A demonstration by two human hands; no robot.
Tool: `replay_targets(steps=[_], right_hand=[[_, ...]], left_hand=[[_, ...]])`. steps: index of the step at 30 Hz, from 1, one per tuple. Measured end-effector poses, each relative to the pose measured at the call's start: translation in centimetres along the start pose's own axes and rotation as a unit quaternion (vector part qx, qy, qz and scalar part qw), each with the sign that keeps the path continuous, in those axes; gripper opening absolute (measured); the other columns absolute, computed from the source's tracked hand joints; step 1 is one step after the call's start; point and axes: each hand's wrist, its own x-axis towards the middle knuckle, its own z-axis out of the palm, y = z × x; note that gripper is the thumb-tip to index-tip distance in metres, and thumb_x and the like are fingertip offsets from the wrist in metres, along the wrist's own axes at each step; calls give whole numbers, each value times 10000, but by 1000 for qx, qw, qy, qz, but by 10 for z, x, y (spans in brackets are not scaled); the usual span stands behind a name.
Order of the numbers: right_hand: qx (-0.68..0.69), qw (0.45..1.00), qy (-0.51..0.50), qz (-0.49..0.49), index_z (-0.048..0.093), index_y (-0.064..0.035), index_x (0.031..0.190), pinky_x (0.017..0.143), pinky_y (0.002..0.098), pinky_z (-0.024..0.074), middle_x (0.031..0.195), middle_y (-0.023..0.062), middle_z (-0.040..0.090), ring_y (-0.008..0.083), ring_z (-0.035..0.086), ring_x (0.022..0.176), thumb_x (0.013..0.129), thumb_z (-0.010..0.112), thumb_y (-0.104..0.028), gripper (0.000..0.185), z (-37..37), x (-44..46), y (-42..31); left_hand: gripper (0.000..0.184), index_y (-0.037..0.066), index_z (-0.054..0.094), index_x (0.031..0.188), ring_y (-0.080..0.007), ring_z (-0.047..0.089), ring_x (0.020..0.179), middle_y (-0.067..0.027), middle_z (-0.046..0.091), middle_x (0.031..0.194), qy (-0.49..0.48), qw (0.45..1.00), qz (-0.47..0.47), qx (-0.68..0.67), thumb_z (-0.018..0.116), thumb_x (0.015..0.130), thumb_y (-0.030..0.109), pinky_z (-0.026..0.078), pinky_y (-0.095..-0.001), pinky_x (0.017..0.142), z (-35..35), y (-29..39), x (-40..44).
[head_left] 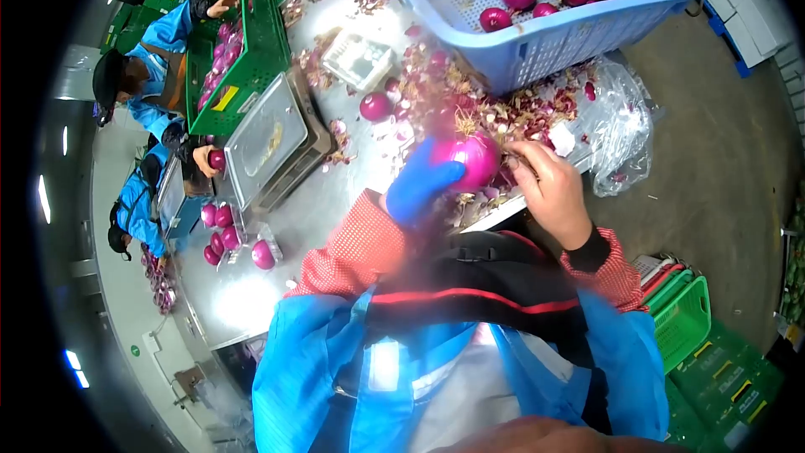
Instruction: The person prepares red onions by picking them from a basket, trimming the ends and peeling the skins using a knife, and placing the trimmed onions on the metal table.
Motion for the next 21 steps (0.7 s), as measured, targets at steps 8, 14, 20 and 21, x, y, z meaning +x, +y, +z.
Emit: replay_targets(steps=[8, 14, 20, 21], right_hand=[[-176, 977, -36, -111, 552, -114, 895, 531, 360, 470, 744, 61, 541, 244, 604, 622, 724, 696, -99, 224, 4, -7, 4], [-157, 986, -38, -49, 594, -78, 995, 594, 382, 504, 842, 108, 624, 292, 635, 702, 779, 651, -66, 223, 12, -20, 43], [-110, 993, 5, 47, 650, -35, 1087, 695, 377, 535, 980, 165, 677, 335, 668, 820, 822, 619, -14, 267, 8, -34, 53], [-111, 993, 24, 11, 645, -69, 1066, 648, 373, 528, 956, 124, 677, 311, 662, 772, 795, 647, -43, 272, 10, -25, 47]], left_hand=[[501, -18, 582, 1209, -188, 640, 1028, -94, 677, 1087, 5, 996, -47, 82, 745, 815, 244, 493, -328, 928, -8, 0, -14], [955, 14, 201, 1505, -281, 439, 1308, -138, 433, 1422, -66, 992, -100, 32, 762, 764, 233, 369, -395, 1090, -21, -5, -21], [980, -2, 216, 1506, -277, 398, 1343, -146, 405, 1452, 42, 985, -98, 138, 790, 767, 288, 352, -409, 1102, -22, 12, -11], [926, -4, 258, 1489, -270, 432, 1311, -150, 438, 1419, 54, 981, -24, 185, 791, 777, 253, 369, -403, 1091, -13, 11, -5]])
